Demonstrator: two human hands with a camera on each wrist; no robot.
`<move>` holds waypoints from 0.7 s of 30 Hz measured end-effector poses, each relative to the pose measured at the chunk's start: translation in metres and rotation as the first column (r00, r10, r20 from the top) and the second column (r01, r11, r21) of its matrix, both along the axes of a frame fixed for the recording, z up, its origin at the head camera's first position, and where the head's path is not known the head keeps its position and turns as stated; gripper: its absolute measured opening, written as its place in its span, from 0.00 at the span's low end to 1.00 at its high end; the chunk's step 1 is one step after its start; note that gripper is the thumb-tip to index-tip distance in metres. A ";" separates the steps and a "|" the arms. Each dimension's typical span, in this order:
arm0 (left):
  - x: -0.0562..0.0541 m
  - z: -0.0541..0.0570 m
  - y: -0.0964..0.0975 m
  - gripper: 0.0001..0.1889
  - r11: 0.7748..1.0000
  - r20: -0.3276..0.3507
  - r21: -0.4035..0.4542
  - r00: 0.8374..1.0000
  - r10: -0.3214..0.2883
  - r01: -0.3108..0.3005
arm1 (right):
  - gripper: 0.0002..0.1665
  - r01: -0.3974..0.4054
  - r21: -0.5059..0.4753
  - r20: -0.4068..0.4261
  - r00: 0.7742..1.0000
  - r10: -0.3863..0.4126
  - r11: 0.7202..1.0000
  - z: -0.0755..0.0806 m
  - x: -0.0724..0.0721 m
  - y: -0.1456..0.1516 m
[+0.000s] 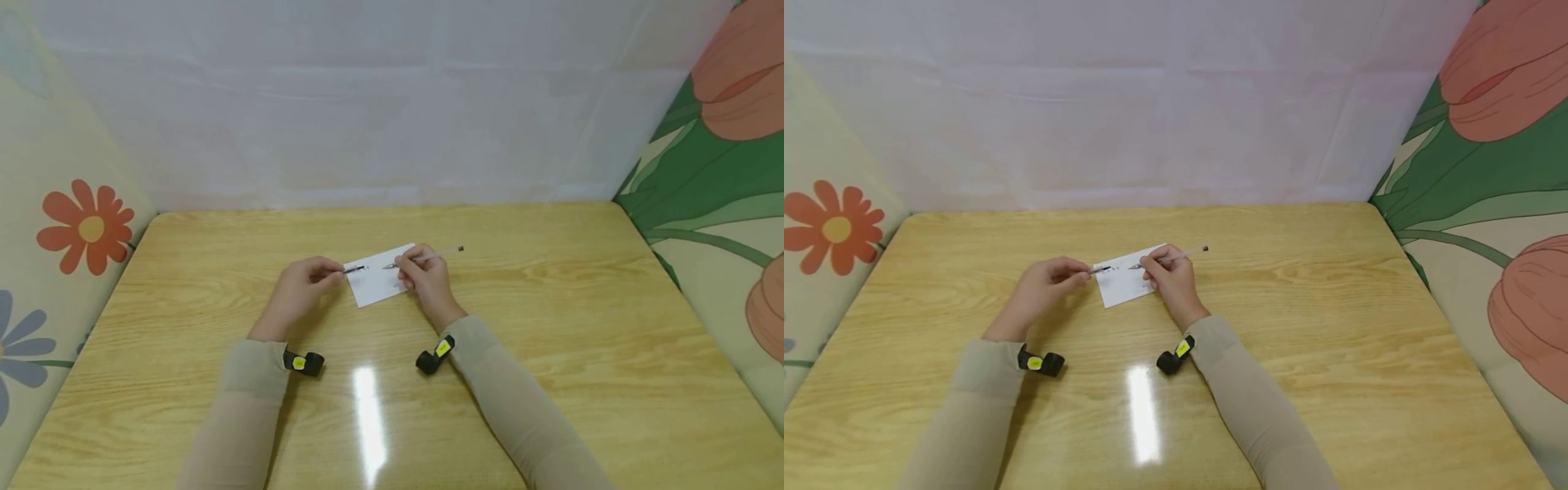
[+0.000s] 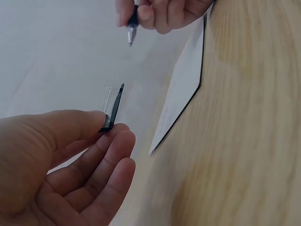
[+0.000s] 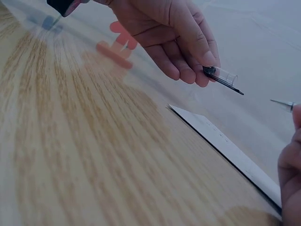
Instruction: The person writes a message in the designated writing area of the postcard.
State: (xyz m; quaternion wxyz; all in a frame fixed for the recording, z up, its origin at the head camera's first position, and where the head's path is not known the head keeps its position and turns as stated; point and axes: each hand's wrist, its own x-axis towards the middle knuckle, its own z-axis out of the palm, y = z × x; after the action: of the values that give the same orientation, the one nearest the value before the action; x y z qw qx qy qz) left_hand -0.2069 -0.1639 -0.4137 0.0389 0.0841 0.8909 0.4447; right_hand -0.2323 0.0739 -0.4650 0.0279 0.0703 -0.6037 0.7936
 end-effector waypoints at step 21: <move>0.001 -0.005 0.019 0.11 0.999 -0.020 0.026 0.999 -0.037 0.038 | 0.07 -0.109 -0.213 -0.008 0.994 0.110 0.971 0.001 0.000 -0.002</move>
State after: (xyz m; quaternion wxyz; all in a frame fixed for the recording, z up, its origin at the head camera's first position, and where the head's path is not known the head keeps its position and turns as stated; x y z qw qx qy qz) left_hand -0.2059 -0.1452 -0.4182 0.0376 0.1057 0.8834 0.4549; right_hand -0.2320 0.0717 -0.4643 -0.0095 0.0984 -0.5103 0.8543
